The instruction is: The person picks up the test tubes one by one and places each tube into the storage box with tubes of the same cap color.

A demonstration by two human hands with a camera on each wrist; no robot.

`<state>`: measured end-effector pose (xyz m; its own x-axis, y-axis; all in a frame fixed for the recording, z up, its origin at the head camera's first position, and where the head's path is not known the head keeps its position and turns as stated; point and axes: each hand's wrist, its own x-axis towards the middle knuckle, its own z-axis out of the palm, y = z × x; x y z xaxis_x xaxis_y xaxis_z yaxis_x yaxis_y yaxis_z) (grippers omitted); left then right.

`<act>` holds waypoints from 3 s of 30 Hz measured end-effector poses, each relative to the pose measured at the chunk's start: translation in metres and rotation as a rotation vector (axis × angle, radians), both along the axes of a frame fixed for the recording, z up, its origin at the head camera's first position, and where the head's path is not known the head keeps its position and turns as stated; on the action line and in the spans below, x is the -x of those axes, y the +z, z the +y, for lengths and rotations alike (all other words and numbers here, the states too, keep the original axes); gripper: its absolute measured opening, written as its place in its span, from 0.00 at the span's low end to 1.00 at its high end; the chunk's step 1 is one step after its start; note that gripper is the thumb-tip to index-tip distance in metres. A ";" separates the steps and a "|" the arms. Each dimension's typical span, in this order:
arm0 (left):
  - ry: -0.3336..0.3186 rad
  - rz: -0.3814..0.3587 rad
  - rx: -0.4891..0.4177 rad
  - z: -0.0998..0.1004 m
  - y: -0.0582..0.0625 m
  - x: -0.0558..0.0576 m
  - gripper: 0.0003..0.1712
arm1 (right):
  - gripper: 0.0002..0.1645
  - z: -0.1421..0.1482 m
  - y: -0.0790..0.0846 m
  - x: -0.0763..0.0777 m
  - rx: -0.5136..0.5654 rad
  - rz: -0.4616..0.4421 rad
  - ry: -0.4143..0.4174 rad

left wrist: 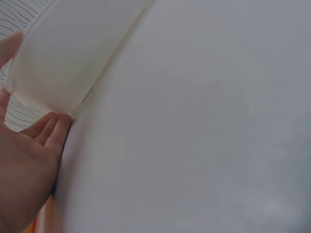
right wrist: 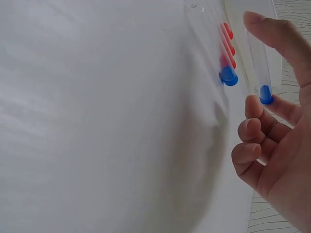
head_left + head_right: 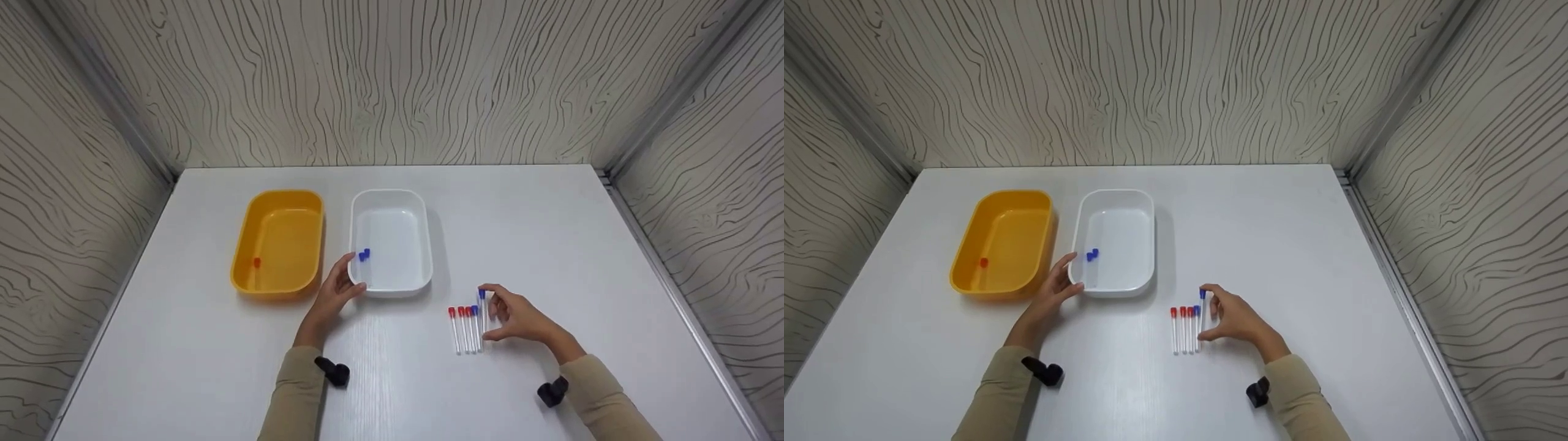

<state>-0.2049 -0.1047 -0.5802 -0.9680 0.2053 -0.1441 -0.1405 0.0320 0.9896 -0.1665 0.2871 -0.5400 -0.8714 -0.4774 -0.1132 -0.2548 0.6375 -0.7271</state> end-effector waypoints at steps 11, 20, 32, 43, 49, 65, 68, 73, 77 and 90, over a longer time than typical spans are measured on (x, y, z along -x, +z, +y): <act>0.025 -0.030 0.061 0.002 -0.001 0.001 0.40 | 0.54 -0.022 0.018 0.015 0.006 0.016 0.005; 0.028 -0.039 0.035 0.001 0.000 0.001 0.40 | 0.53 -0.042 0.030 0.032 0.056 0.021 0.028; 0.022 0.003 0.026 0.001 0.001 0.000 0.41 | 0.51 -0.065 0.045 0.054 0.092 0.077 0.059; 0.015 0.035 0.008 0.001 -0.001 0.001 0.42 | 0.53 -0.093 0.048 0.069 0.121 0.066 0.058; 0.015 0.011 0.008 0.001 -0.002 0.002 0.43 | 0.54 -0.111 0.046 0.074 0.135 0.054 0.040; 0.021 -0.003 0.038 0.002 -0.002 0.001 0.42 | 0.55 -0.153 0.037 0.086 0.072 0.050 0.065; 0.030 -0.022 0.047 0.002 -0.001 0.000 0.41 | 0.55 -0.159 0.035 0.089 0.032 0.045 0.068; 0.030 -0.002 0.046 0.002 0.000 0.000 0.41 | 0.56 -0.170 0.032 0.094 -0.039 0.023 0.082; 0.016 0.014 0.042 0.001 -0.001 0.000 0.41 | 0.56 -0.178 0.031 0.096 -0.092 -0.012 0.080; -0.003 0.039 0.004 0.001 -0.001 -0.001 0.42 | 0.55 -0.189 0.024 0.096 -0.224 -0.033 0.035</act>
